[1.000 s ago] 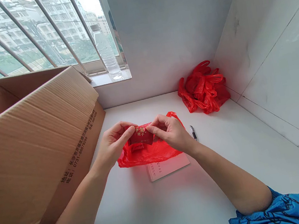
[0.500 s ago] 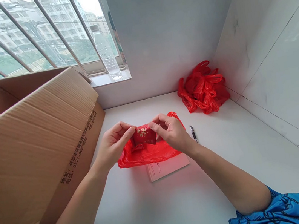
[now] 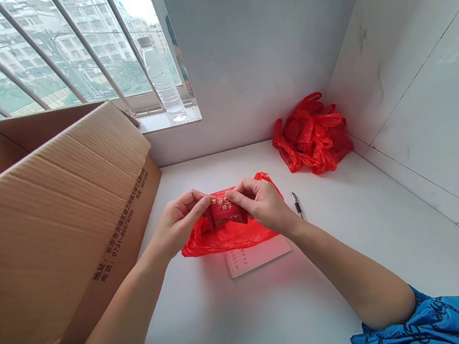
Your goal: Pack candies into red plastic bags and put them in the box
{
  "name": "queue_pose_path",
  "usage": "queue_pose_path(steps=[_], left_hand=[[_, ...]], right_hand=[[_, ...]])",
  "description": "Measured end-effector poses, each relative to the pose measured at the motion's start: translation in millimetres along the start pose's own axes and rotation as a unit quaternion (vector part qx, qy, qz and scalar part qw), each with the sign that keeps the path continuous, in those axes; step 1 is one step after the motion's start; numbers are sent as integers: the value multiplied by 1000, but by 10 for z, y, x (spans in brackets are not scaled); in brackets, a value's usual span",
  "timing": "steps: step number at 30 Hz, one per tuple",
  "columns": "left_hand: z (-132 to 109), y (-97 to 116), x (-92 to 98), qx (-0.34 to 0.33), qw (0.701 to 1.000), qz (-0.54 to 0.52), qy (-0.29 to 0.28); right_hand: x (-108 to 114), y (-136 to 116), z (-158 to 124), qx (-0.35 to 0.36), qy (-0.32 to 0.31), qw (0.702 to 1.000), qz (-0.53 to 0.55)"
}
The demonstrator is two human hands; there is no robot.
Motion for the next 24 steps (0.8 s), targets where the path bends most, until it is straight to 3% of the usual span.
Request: queue_pose_path(steps=[13,18,21,24], left_hand=[[-4,51,3,16,999,-18,-37],[5,63,24,-10,1000,15,-17],[21,35,33,-13,999,26,-13],[33,3,68,-13,1000,19,-16]], right_hand=[[24,22,10,13,0,999,-41],[49,-38,-19,31,-1,996,-87],[61,-107,-58,35,-18,989,-143],[106,-200,-102,50,-12,963,-266]])
Point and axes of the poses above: each hand's wrist, its own z-axis towards the middle knuckle, its own x-axis out of the back of the hand, y = z × x, the point moved 6 cm from there along z, towards the middle knuckle, and after that the axes turned 15 degrees about -z, right-handed, at the moved point
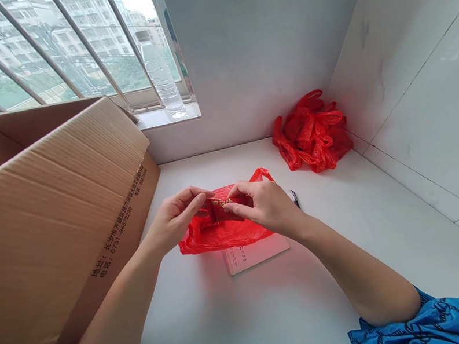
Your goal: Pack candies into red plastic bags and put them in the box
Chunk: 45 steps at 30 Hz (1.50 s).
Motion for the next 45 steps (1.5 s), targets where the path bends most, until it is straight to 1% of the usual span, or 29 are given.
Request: queue_pose_path(steps=[2,3,5,7,8,9,12,13,15,17,19,23,26,30,32,34,37,39,41,43,45], left_hand=[[-4,-16,55,0,1000,16,2],[-10,-26,80,2,999,40,-4],[-28,-70,94,18,991,122,-44],[-47,-148,77,34,970,220,-98],[-49,-189,75,33,957,266,-110],[-41,-230,83,26,944,312,-106],[7,-361,131,2,898,438,-46],[22,-422,135,4,883,468,-38],[45,-559,126,24,861,505,-51],[60,-656,113,42,848,523,-70],[73,-682,107,53,840,535,-75],[98,-562,88,41,840,538,-64],[109,-433,92,17,857,514,-47],[101,-300,130,8,895,445,-28],[84,-235,150,13,925,379,-17],[64,-180,163,20,957,291,-6],[48,-156,152,36,990,135,-14],[50,-175,129,55,997,33,-34],[55,-194,114,72,995,-41,-47],[58,-194,104,78,992,-84,-56],[56,-179,94,77,990,-103,-60]], right_hand=[[23,-39,-26,21,-12,997,-80],[10,-50,-38,32,-27,993,-107],[-56,-46,-62,50,-66,986,-142],[-147,-9,-74,54,-99,979,-173],[-189,17,-74,52,-107,974,-193],[-223,45,-68,48,-109,969,-218],[-263,116,-35,33,-90,948,-302],[-259,132,-24,27,-82,940,-329],[-246,163,-7,11,-79,924,-375],[-242,194,-3,-12,-97,908,-406],[-247,210,-7,-27,-122,899,-420],[-251,198,-20,-29,-145,895,-421],[-251,208,-27,-35,-157,893,-420],[-254,227,-28,-35,-162,894,-416],[-254,227,-25,-31,-161,897,-410],[-256,227,-24,-30,-163,899,-406],[-259,221,-24,-26,-160,904,-396],[-271,218,-21,-17,-153,911,-382],[-289,217,-12,-4,-141,923,-357],[-292,206,3,9,-119,939,-324],[-261,172,18,22,-84,952,-292]])
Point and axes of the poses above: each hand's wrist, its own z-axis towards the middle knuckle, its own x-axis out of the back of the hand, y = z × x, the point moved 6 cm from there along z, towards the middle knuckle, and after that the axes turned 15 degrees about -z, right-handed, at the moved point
